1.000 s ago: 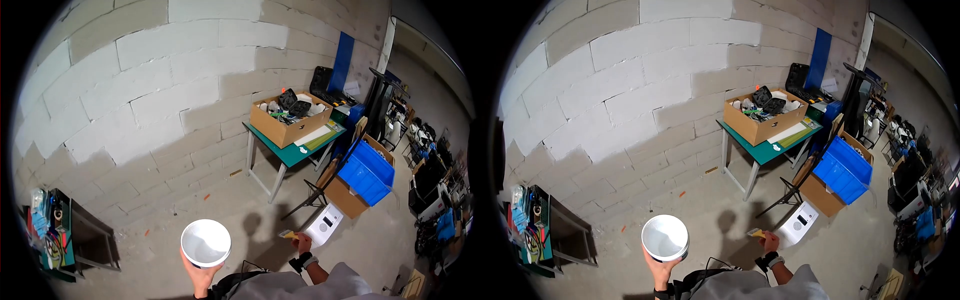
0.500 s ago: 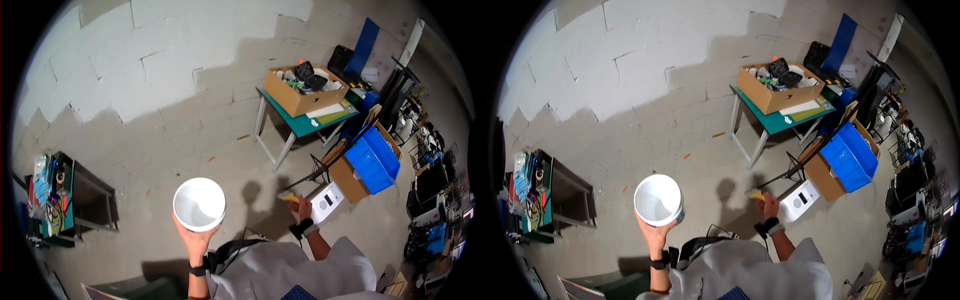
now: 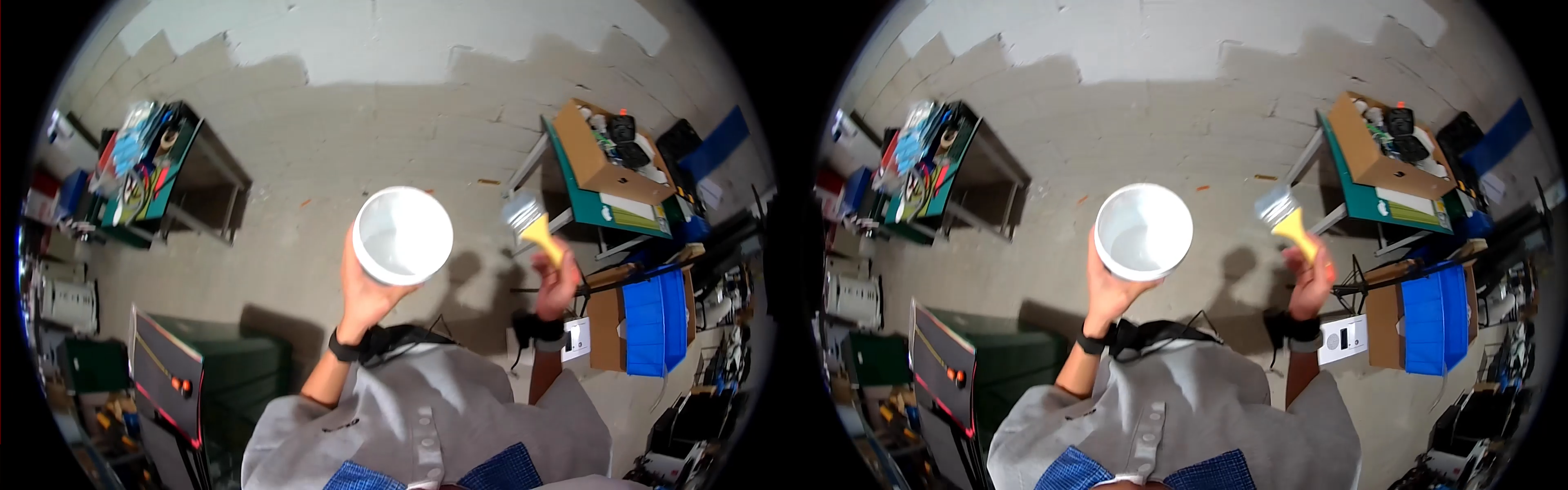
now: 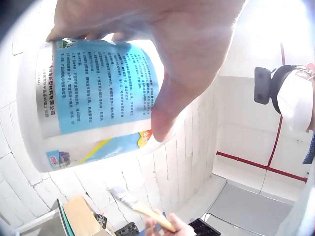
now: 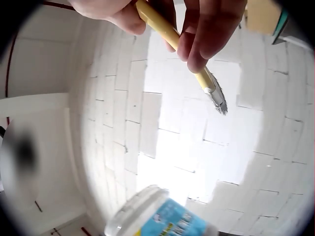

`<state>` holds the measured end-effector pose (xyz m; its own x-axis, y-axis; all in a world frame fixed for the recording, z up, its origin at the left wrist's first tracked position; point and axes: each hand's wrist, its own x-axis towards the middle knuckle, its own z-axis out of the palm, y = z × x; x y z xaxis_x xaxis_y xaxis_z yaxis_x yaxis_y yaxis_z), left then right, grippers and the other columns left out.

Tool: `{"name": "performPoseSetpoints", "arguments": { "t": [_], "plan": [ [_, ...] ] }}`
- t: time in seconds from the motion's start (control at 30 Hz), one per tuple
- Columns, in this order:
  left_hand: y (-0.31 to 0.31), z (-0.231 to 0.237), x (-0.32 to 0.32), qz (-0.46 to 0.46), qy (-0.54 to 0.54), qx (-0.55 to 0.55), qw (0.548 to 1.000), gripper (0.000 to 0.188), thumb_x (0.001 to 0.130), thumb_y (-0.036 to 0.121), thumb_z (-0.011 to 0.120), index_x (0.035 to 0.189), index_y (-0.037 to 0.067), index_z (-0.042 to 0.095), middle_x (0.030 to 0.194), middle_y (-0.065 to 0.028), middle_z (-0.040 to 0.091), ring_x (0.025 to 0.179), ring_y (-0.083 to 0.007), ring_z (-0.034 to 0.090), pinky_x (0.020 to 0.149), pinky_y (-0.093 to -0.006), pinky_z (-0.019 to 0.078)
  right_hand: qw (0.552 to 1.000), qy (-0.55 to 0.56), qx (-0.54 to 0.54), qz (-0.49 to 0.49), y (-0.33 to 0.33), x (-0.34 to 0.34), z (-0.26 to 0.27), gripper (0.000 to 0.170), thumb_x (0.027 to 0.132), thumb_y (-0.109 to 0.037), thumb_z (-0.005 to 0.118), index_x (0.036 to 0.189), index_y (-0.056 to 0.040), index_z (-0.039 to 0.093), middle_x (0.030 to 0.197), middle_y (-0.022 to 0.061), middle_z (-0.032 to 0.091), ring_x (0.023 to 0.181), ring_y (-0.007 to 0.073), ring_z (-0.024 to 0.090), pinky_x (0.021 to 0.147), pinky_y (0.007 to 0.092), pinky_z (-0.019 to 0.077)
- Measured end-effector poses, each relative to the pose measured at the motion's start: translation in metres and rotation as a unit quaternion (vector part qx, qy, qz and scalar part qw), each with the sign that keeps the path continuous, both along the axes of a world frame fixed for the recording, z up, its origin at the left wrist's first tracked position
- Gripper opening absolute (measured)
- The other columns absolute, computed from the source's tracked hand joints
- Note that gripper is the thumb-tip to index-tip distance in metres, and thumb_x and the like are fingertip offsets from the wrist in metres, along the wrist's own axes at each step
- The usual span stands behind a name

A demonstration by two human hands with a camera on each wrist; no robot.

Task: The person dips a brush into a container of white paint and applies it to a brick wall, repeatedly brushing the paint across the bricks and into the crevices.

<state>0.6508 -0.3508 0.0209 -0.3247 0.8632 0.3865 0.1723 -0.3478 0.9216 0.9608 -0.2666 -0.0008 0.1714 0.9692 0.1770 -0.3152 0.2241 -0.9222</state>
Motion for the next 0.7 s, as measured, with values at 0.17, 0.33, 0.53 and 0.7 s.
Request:
{"name": "performPoseSetpoints", "arguments": {
  "t": [0.17,0.33,0.53,0.7],
  "plan": [
    [0.005,0.011,-0.008,0.029,0.064,0.038,0.997,0.115,0.054,0.013,0.097,0.147,0.004,0.031,0.137,-0.0125,0.049,0.125,-0.0262,0.053,0.106,-0.0414,0.0451,0.987,0.01,0.133,0.09,0.009,-0.014,0.075,0.054,0.108,-0.039,0.034,0.118,0.0069,0.061,0.089,0.0131,0.067,0.073,0.0198,0.062,0.069,0.0299,0.0492],
    [0.006,0.013,-0.003,0.045,0.036,0.075,0.995,0.112,0.051,0.021,0.098,0.143,0.003,0.038,0.14,-0.0154,0.049,0.128,-0.0305,0.052,0.104,-0.0436,0.0446,0.958,-0.142,0.131,0.212,-0.005,-0.05,0.123,0.049,0.104,-0.031,0.039,0.114,0.0094,0.064,0.081,0.0149,0.066,0.063,0.0161,0.06,0.059,0.0263,0.0458],
    [-0.001,0.01,-0.001,0.064,0.067,0.103,0.99,0.111,0.054,0.028,0.097,0.144,0.001,0.038,0.145,-0.0192,0.044,0.137,-0.0387,0.041,0.111,-0.0486,0.0368,0.924,-0.266,0.08,0.262,-0.007,-0.107,0.147,0.026,0.097,-0.017,0.056,0.096,0.0036,0.072,0.069,0.0051,0.067,0.057,0.0087,0.058,0.054,0.0219,0.0445],
    [-0.002,0.012,0.003,0.103,0.139,0.145,0.974,0.107,0.056,0.024,0.094,0.143,0.001,0.037,0.143,-0.0209,0.046,0.136,-0.0419,0.042,0.113,-0.053,0.0325,0.87,-0.36,0.148,0.303,0.009,-0.123,0.147,0.019,0.093,-0.015,0.064,0.09,0.0008,0.073,0.062,0.0053,0.065,0.055,0.0089,0.061,0.051,0.0237,0.0452]
  ]
}}
